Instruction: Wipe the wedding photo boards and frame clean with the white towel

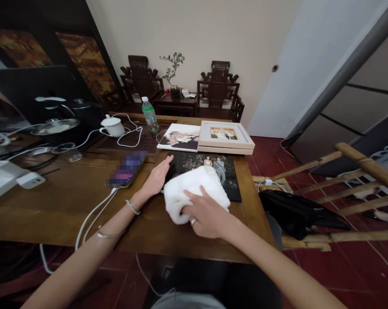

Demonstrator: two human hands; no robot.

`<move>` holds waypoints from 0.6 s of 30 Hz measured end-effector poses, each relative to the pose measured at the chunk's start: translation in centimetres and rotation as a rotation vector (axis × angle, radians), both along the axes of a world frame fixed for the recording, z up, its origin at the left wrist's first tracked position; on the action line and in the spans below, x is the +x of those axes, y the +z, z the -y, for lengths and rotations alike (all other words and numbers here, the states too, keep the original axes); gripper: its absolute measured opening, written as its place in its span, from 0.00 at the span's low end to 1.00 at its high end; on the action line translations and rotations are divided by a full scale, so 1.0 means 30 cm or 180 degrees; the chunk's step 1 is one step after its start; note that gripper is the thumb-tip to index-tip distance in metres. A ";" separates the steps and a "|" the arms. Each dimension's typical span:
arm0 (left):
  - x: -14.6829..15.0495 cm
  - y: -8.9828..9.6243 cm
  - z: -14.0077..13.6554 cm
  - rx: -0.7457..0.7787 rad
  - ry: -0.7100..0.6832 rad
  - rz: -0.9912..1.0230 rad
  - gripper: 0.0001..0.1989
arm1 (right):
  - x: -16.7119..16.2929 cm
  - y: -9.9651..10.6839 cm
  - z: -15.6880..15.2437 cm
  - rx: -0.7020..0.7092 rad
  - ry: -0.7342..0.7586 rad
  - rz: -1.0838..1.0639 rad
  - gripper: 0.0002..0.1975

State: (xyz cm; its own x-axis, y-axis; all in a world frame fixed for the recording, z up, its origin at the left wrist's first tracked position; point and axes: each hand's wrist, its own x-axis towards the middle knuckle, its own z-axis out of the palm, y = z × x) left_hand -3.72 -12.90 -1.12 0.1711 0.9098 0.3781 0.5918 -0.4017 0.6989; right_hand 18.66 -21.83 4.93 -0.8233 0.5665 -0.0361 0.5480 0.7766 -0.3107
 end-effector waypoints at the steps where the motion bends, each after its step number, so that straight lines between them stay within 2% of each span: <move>1: 0.004 -0.004 0.002 -0.0046 -0.0032 -0.0158 0.27 | 0.017 -0.001 -0.015 0.0024 -0.0150 -0.0042 0.18; 6: 0.015 -0.014 0.007 -0.0205 0.0008 -0.0794 0.24 | 0.035 -0.019 -0.165 0.0352 -0.0778 -0.0056 0.20; 8: 0.015 -0.017 0.005 -0.0180 0.0018 -0.0915 0.23 | 0.007 -0.020 -0.239 0.0412 -0.1047 -0.0110 0.20; 11: 0.013 -0.021 -0.001 -0.0110 0.0028 -0.0998 0.23 | -0.062 0.000 -0.341 0.0270 -0.1317 -0.0402 0.21; 15: 0.009 -0.024 -0.008 0.0022 0.0003 -0.1002 0.22 | -0.179 0.046 -0.445 0.0102 -0.1041 -0.0907 0.20; 18: 0.006 -0.025 -0.010 0.0046 0.0014 -0.1023 0.21 | -0.253 0.067 -0.493 -0.0008 -0.0814 -0.0931 0.18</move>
